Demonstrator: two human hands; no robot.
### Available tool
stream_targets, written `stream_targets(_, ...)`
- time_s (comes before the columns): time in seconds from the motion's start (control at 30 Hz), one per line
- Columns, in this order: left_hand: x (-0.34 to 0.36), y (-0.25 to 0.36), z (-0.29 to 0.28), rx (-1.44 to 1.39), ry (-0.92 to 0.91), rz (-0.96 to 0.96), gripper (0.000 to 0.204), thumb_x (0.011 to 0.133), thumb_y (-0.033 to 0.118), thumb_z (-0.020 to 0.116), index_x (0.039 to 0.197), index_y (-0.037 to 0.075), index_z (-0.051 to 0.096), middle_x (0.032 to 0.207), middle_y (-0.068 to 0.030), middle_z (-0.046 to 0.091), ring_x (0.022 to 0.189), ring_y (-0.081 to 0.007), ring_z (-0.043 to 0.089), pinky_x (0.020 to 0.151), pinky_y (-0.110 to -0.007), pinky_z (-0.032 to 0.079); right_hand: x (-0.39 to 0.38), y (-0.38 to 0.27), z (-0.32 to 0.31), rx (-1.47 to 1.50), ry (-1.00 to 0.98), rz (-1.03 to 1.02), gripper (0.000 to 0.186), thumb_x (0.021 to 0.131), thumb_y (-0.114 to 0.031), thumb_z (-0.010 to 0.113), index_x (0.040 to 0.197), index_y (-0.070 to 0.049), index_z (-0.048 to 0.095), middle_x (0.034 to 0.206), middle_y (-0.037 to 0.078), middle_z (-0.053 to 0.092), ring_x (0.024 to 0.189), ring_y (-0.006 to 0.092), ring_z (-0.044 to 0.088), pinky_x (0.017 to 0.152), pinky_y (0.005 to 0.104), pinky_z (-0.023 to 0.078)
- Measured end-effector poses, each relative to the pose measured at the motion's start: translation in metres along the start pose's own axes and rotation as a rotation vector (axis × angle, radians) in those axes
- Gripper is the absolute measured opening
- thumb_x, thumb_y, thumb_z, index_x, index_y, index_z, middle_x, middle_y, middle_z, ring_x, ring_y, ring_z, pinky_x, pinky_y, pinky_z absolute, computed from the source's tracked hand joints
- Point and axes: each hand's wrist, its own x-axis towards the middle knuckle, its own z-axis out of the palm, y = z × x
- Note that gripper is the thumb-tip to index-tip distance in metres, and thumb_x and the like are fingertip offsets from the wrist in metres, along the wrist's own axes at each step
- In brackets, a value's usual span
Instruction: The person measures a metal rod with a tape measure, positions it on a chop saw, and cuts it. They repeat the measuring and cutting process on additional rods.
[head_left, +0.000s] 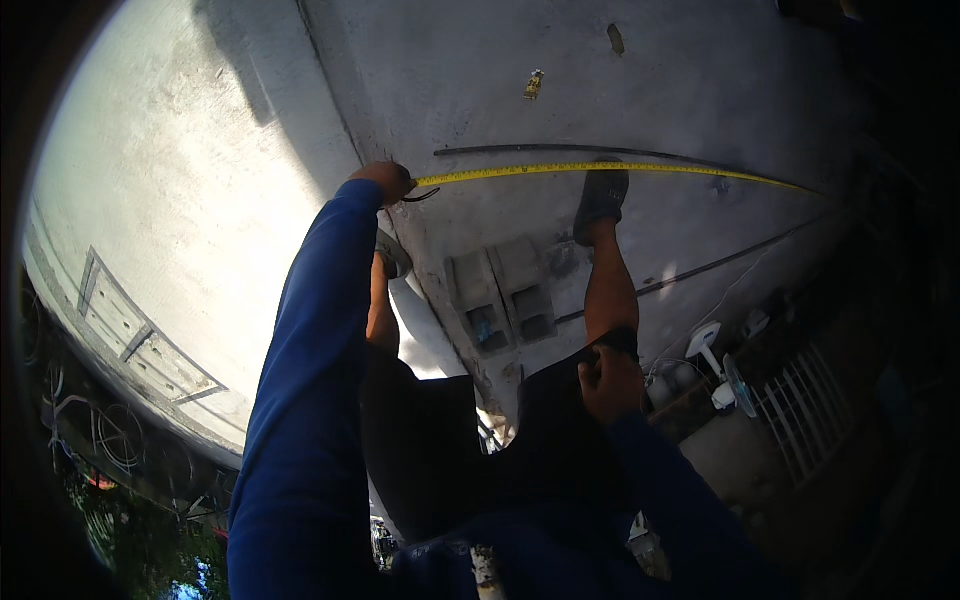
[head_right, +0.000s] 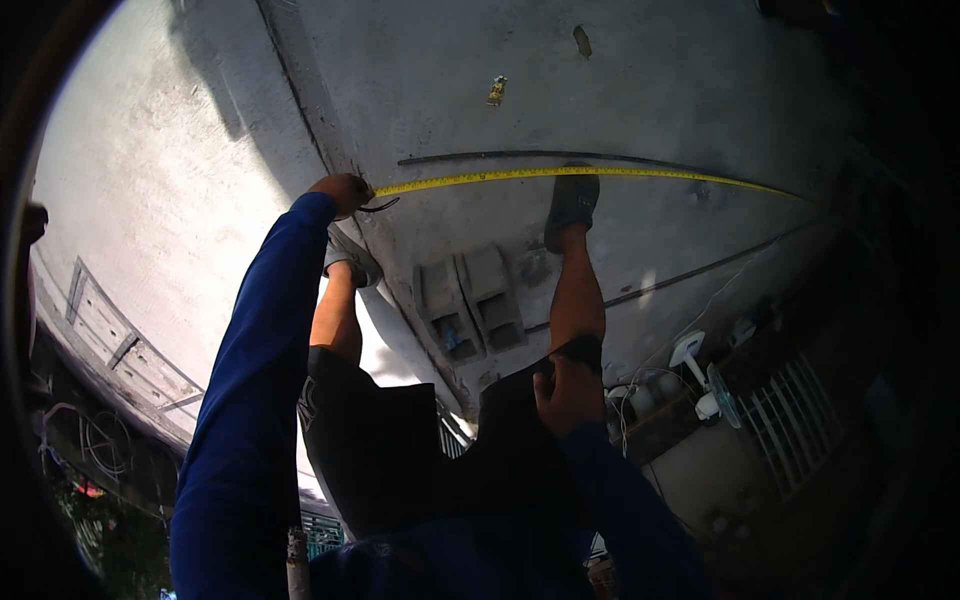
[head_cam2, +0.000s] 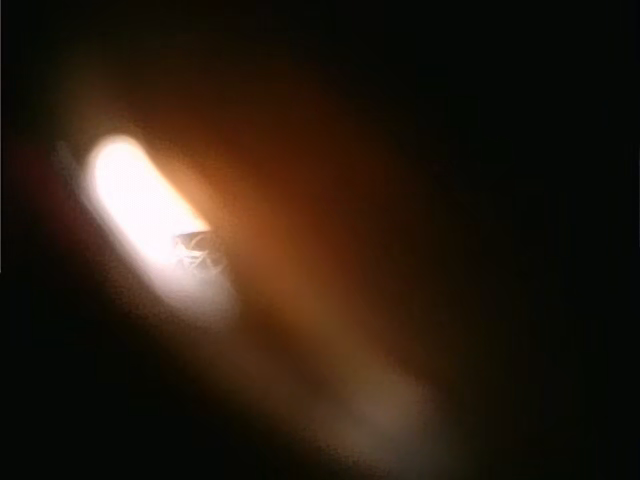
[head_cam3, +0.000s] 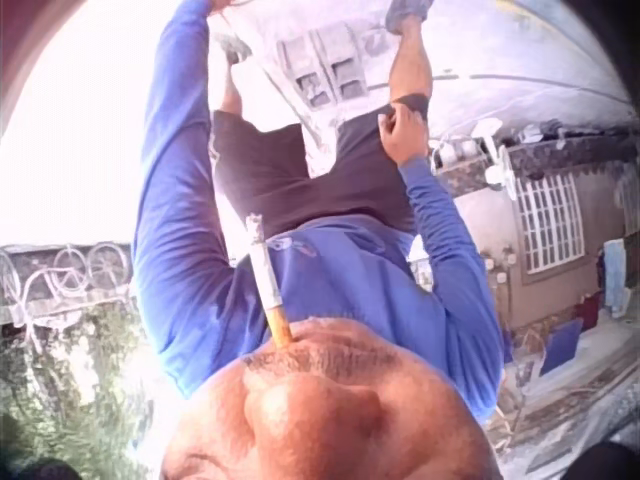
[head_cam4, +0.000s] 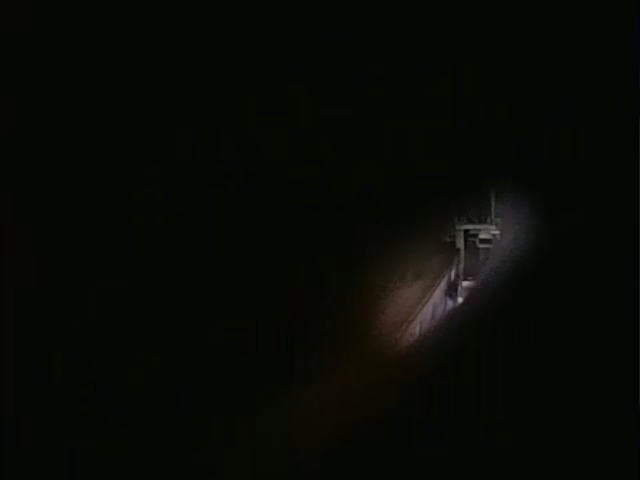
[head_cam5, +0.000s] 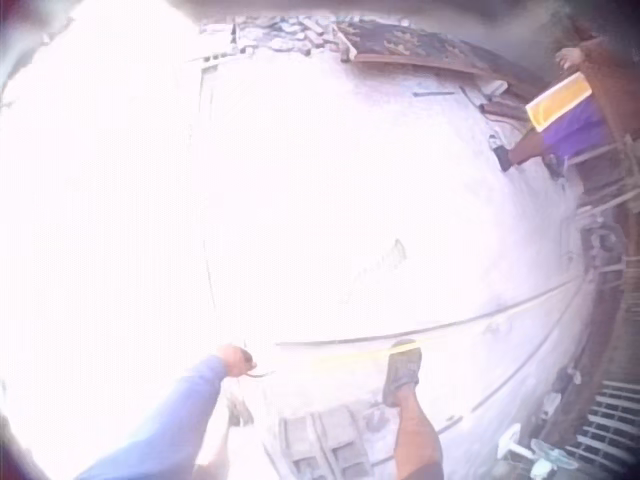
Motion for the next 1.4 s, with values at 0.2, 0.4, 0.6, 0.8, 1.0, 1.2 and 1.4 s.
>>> stream_targets(0.2, 0.055, -0.021, 0.012, -0.053, -0.023, -0.065, 0.043, 0.104, 0.043, 0.049, 0.119, 0.010, 0.072, 0.106, -0.0145, 0.073, 0.097, -0.0331, 0.071, 0.088, -0.046, 0.053, 0.015, -0.012, -0.004, -0.043, -0.019, 0.022, 0.038, 0.085, -0.026, 0.075, 0.113, -0.002, 0.066, 0.089, 0.015, 0.066, 0.084, 0.0329, 0.066, 0.079, 0.0489, 0.051)
stream_targets(0.4, 0.093, -0.038, 0.014, -0.146, -0.025, -0.109, 0.042, 0.104, 0.042, 0.050, 0.121, 0.011, 0.072, 0.098, -0.0110, 0.074, 0.090, -0.0276, 0.072, 0.083, -0.044, 0.054, 0.023, -0.020, -0.012, -0.012, 0.013, 0.027, 0.038, 0.081, -0.022, 0.078, 0.111, -0.002, 0.065, 0.081, 0.011, 0.061, 0.077, 0.0300, 0.063, 0.071, 0.0462, 0.051)
stream_targets(0.6, 0.121, -0.046, 0.021, -0.237, -0.065, -0.199, 0.042, 0.102, 0.039, 0.051, 0.118, 0.006, 0.072, 0.104, -0.0172, 0.073, 0.096, -0.0335, 0.070, 0.087, -0.044, 0.052, 0.029, -0.018, -0.015, -0.040, 0.036, -0.042, 0.039, 0.079, -0.023, 0.076, 0.111, -0.004, 0.066, 0.079, 0.009, 0.061, 0.073, 0.0295, 0.060, 0.069, 0.0461, 0.050)
stream_targets(0.8, 0.131, -0.052, 0.023, -0.165, 0.050, -0.195, 0.042, 0.103, 0.040, 0.051, 0.124, 0.009, 0.070, 0.118, -0.0162, 0.071, 0.107, -0.0324, 0.069, 0.095, -0.044, 0.051, 0.035, -0.020, -0.019, -0.042, 0.049, -0.086, 0.036, 0.078, -0.024, 0.075, 0.108, -0.005, 0.066, 0.075, 0.007, 0.059, 0.072, 0.0295, 0.059, 0.070, 0.0471, 0.048)
stream_targets(1.0, 0.133, -0.049, 0.015, -0.145, 0.014, -0.220, 0.043, 0.104, 0.042, 0.049, 0.130, 0.013, 0.068, 0.122, -0.0124, 0.070, 0.114, -0.0304, 0.067, 0.099, -0.042, 0.051, 0.039, -0.022, -0.020, -0.055, 0.079, -0.137, 0.033, 0.079, -0.025, 0.073, 0.104, -0.005, 0.066, 0.070, 0.005, 0.057, 0.070, 0.0280, 0.058, 0.068, 0.0462, 0.046)
stream_targets(1.2, 0.131, -0.047, 0.016, -0.160, 0.022, -0.254, 0.042, 0.105, 0.042, 0.049, 0.131, 0.015, 0.068, 0.122, -0.0123, 0.070, 0.113, -0.0305, 0.067, 0.099, -0.043, 0.051, 0.041, -0.022, -0.020, -0.057, 0.089, -0.157, 0.032, 0.081, -0.028, 0.073, 0.103, -0.004, 0.066, 0.068, 0.005, 0.056, 0.068, 0.0278, 0.058, 0.066, 0.0456, 0.045)
stream_targets(1.4, 0.133, -0.050, 0.019, -0.163, 0.029, -0.224, 0.041, 0.104, 0.042, 0.050, 0.131, 0.018, 0.068, 0.123, -0.0102, 0.071, 0.114, -0.0304, 0.067, 0.099, -0.043, 0.051, 0.043, -0.022, -0.018, -0.053, 0.114, -0.168, 0.034, 0.084, -0.034, 0.071, 0.101, -0.004, 0.067, 0.067, 0.006, 0.056, 0.065, 0.0279, 0.057, 0.064, 0.0455, 0.045)
